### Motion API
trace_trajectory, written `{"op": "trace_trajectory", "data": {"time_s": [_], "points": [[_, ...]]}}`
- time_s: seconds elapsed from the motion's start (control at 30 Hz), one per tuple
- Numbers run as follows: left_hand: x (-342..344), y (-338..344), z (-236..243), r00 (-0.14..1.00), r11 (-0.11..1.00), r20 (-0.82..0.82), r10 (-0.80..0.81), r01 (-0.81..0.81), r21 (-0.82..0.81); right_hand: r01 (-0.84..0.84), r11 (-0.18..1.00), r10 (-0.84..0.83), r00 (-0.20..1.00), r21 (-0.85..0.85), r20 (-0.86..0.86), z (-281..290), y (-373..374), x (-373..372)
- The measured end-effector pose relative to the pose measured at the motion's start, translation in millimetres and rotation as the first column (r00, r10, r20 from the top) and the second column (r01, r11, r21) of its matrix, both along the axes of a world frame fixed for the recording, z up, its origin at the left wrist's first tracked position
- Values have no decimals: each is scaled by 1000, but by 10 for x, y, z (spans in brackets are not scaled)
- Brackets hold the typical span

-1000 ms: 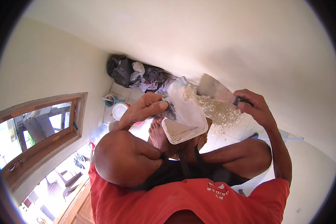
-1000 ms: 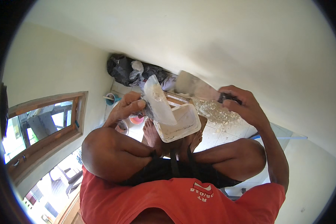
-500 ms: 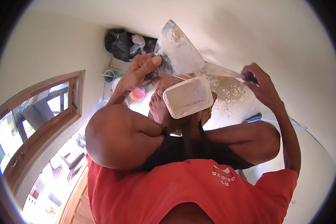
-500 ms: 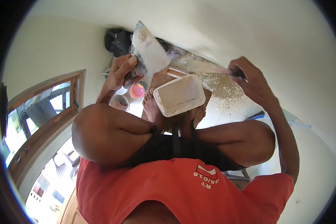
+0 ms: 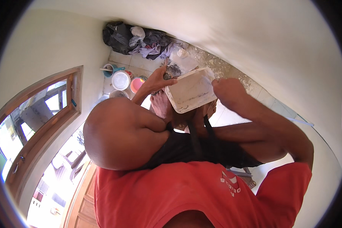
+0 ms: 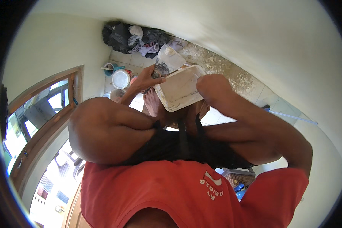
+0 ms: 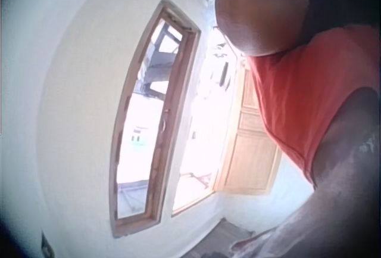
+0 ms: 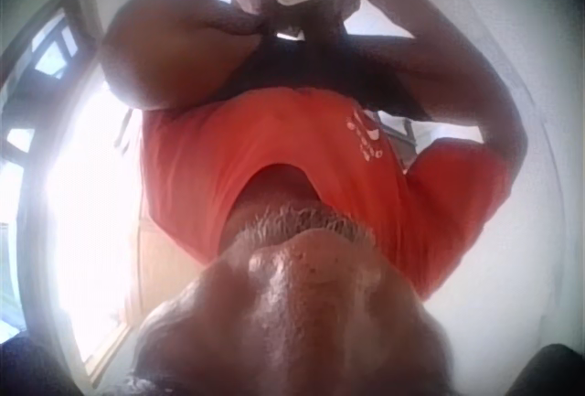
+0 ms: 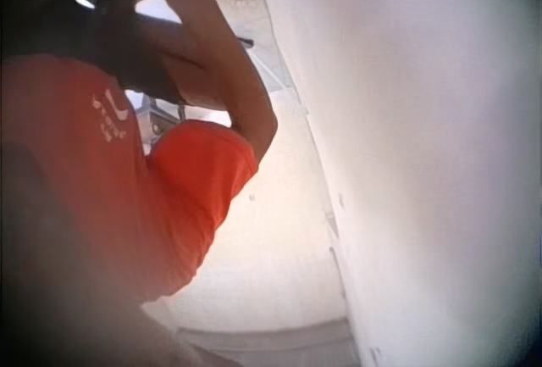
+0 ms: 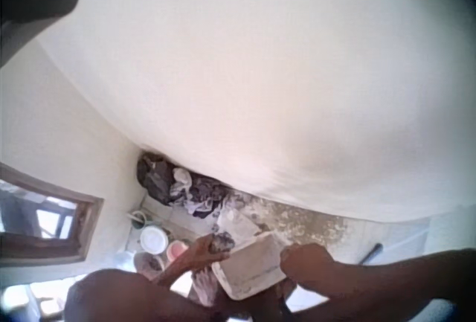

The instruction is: The person applies a patching compound to holes and cracks in a ceiling using putty knives and then scrapes away excess material.

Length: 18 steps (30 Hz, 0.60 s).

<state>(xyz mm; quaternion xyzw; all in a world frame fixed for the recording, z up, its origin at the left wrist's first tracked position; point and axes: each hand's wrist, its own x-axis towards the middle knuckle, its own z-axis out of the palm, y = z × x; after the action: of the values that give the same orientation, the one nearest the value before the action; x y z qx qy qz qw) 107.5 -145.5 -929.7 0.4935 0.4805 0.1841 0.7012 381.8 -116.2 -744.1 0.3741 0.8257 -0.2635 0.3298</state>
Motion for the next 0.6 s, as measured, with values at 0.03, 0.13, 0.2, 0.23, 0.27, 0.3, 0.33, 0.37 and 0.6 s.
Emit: {"op": "trace_trajectory", "data": {"time_s": [0.03, 0.13, 0.2, 0.23, 0.27, 0.3, 0.33, 0.37, 0.6], "points": [[15, 3, 19, 1000, 1000, 2, 1, -1, -3, 13, 999, -14, 1000, 43, 17, -33, -62, -35], [33, -20, 105, 999, 999, 18, 34, -35, 20, 137, 981, -142, 990, 137, 23, -266, -316, -152], [45, -18, 119, 999, 998, -4, 37, -37, 47, 112, 985, -111, 994, 128, -15, -368, -448, -277], [51, -9, 126, 999, 998, 1, 32, -32, 45, 170, 975, -160, 984, 146, -82, -487, -568, -326], [53, -27, 132, 999, 997, 18, 39, -40, 68, 224, 962, -200, 968, 159, -152, -586, -693, -375], [67, -21, 126, 999, 995, 35, 39, -42, 89, 228, 961, -206, 967, 156, -149, -660, -806, -434], [84, -31, 124, 999, 996, 38, 34, -37, 86, 367, 915, -326, 917, 166, -231, -721, -931, -494], [82, -71, 141, 998, 996, 38, 51, -53, 65, 495, 854, -430, 846, 162, -314, -719, -1018, -562], [71, -116, 85, 995, 996, 61, 81, -79, -40, 244, 970, -238, 953, 12, -188, -472, -1245, -696]]}}
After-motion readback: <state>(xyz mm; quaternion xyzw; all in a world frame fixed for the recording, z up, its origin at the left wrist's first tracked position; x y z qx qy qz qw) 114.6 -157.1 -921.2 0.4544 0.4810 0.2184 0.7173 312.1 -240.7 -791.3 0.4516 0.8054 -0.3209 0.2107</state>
